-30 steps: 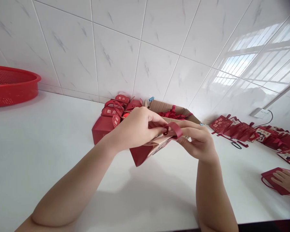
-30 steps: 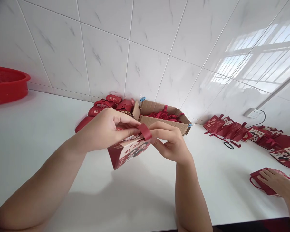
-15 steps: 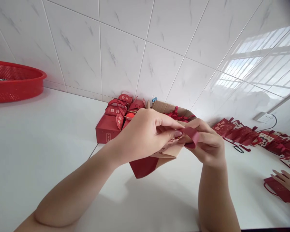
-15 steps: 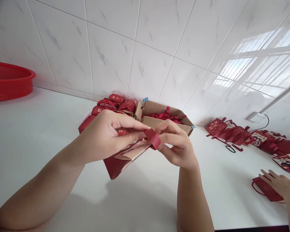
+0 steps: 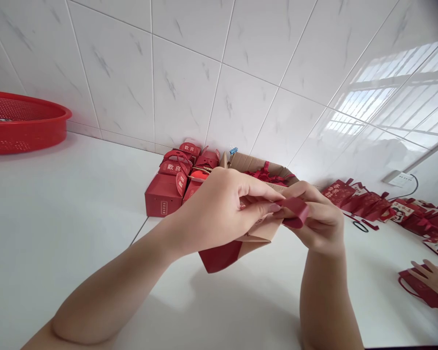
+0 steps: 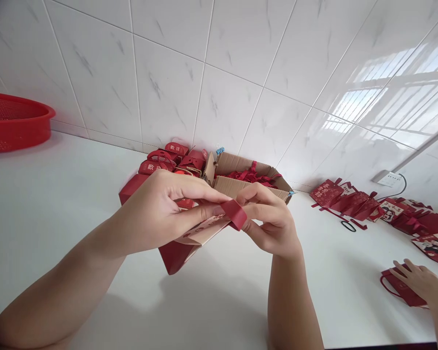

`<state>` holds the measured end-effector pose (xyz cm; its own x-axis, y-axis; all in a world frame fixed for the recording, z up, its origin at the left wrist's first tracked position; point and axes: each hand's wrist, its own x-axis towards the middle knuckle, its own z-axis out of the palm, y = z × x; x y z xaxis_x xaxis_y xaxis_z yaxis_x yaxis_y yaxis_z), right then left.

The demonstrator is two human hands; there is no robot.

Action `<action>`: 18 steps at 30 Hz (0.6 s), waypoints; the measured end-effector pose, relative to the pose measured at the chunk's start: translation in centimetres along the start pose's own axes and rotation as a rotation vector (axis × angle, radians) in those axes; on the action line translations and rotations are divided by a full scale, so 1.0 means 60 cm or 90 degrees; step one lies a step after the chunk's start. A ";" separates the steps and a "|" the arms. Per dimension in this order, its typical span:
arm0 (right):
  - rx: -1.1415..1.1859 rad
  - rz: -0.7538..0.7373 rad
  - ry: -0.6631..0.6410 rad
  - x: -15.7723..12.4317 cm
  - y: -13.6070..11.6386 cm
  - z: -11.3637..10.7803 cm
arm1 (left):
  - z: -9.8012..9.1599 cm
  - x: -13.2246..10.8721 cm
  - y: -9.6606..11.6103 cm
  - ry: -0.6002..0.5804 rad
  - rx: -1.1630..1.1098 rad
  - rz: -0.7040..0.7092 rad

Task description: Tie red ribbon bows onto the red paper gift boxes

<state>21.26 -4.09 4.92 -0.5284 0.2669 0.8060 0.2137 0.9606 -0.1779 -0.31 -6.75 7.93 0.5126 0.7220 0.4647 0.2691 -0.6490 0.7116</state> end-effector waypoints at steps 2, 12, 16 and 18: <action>-0.005 0.004 0.005 0.000 0.000 0.000 | 0.001 0.001 0.000 -0.001 -0.010 0.003; -0.040 -0.008 0.032 0.000 0.002 0.002 | 0.009 0.012 -0.014 0.005 -0.058 0.001; -0.070 -0.042 0.042 0.002 0.003 0.003 | 0.012 0.014 -0.020 0.005 -0.111 0.024; -0.087 -0.051 0.047 0.004 0.002 0.003 | 0.011 0.015 -0.023 -0.017 -0.133 0.018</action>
<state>21.04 -3.93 5.00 -0.4879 0.1787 0.8544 0.2853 0.9577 -0.0374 0.33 -5.35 7.01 0.5392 0.6961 0.4741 0.0804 -0.6029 0.7937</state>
